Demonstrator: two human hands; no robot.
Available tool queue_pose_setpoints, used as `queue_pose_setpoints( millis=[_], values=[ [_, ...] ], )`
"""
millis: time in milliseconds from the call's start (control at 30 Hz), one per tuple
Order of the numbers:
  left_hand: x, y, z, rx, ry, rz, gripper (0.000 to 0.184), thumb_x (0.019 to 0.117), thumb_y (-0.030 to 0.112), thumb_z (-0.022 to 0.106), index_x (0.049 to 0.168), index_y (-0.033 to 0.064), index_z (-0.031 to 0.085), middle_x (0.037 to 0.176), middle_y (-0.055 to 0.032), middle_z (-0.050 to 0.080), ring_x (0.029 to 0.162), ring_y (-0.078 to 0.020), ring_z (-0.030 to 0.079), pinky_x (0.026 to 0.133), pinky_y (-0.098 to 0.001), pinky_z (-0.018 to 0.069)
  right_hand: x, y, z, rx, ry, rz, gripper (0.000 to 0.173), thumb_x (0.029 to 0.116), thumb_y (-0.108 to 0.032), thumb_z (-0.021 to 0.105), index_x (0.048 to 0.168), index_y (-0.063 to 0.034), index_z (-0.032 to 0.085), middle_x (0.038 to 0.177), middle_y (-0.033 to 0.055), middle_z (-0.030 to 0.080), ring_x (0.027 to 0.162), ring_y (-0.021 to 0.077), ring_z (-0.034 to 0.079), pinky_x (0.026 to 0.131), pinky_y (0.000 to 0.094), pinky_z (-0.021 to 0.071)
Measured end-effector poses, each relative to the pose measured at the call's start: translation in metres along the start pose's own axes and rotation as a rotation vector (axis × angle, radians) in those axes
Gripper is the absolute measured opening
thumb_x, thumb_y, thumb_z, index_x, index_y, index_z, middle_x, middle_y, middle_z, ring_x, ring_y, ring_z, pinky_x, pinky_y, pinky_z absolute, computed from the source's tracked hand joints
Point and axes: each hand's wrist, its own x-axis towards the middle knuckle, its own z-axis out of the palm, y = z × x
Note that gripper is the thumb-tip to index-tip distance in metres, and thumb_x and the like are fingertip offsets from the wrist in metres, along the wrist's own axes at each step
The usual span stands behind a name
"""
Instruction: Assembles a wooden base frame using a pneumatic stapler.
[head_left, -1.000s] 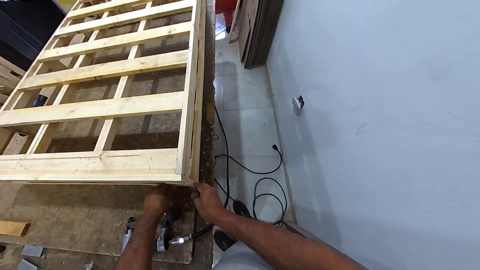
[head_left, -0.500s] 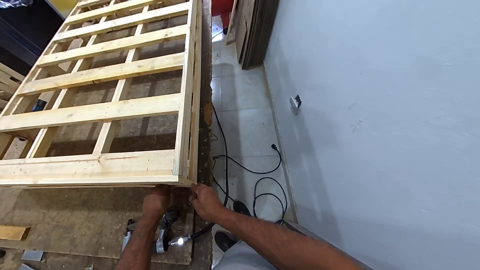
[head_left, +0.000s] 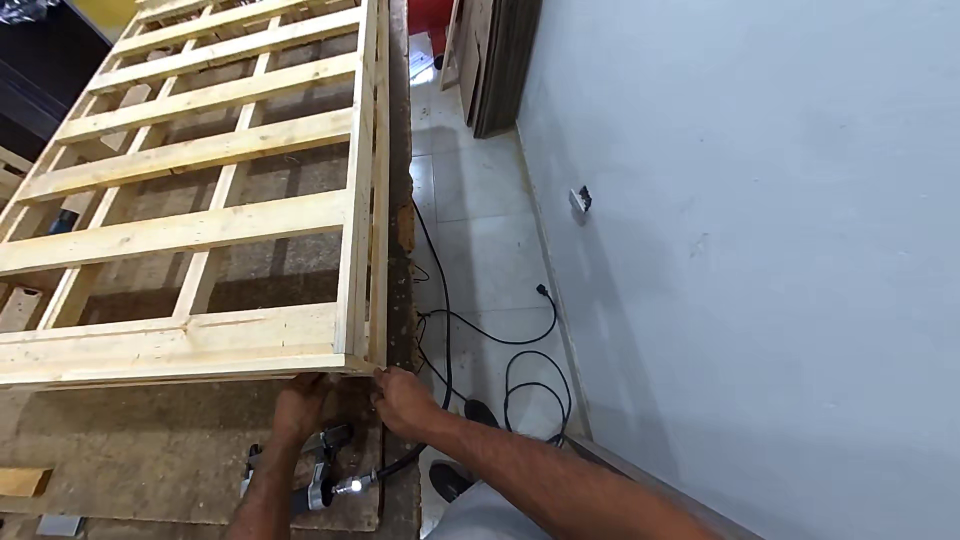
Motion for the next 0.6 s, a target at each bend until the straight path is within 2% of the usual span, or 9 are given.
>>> queue_pose_setpoints(
  millis=[167, 333, 433, 500, 600],
  values=[
    [-0.003, -0.003, 0.002, -0.028, 0.012, 0.058, 0.020, 0.1020, 0.019, 0.064, 0.106, 0.0022, 0.074, 0.100, -0.0110, 0.076, 0.096, -0.0214, 0.072, 0.094, -0.0473, 0.0563, -0.001, -0.002, -0.001, -0.013, -0.011, 0.001, 0.043, 0.1055, -0.021, 0.051, 0.143, -0.0004, 0.053, 0.135, 0.0220, 0.057, 0.126, 0.0343, 0.058, 0.105, 0.0499, 0.0495],
    [-0.003, -0.013, 0.011, -0.163, 0.046, 0.083, 0.020, 0.1028, 0.015, 0.062, 0.110, -0.0003, 0.072, 0.104, -0.0121, 0.076, 0.099, -0.0210, 0.074, 0.095, -0.0433, 0.0589, -0.001, -0.001, -0.003, -0.038, -0.028, -0.010, 0.044, 0.1057, -0.023, 0.052, 0.143, 0.0003, 0.053, 0.135, 0.0220, 0.057, 0.126, 0.0347, 0.058, 0.104, 0.0499, 0.0502],
    [-0.004, -0.011, 0.007, -0.147, 0.028, 0.069, 0.021, 0.1041, 0.016, 0.059, 0.110, 0.0002, 0.072, 0.104, -0.0119, 0.076, 0.099, -0.0209, 0.074, 0.095, -0.0436, 0.0587, -0.002, 0.002, 0.001, -0.031, -0.024, -0.026, 0.050, 0.1047, -0.023, 0.054, 0.149, -0.0008, 0.047, 0.140, 0.0215, 0.053, 0.127, 0.0346, 0.057, 0.105, 0.0501, 0.0497],
    [-0.005, -0.007, 0.005, -0.125, 0.012, 0.047, 0.022, 0.1049, 0.017, 0.058, 0.113, 0.0008, 0.071, 0.105, -0.0114, 0.076, 0.099, -0.0207, 0.073, 0.096, -0.0439, 0.0579, -0.003, 0.007, 0.005, -0.017, -0.027, -0.039, 0.058, 0.1038, -0.024, 0.055, 0.156, -0.0025, 0.039, 0.147, 0.0211, 0.049, 0.130, 0.0345, 0.056, 0.107, 0.0510, 0.0488],
    [-0.007, -0.002, 0.003, -0.092, -0.005, 0.016, 0.024, 0.1060, 0.019, 0.056, 0.115, 0.0015, 0.070, 0.105, -0.0109, 0.076, 0.101, -0.0206, 0.073, 0.097, -0.0434, 0.0578, -0.006, 0.014, 0.009, 0.024, -0.021, -0.060, 0.065, 0.1031, -0.025, 0.056, 0.161, -0.0065, 0.031, 0.148, 0.0199, 0.050, 0.131, 0.0342, 0.056, 0.108, 0.0523, 0.0476]
  ],
)
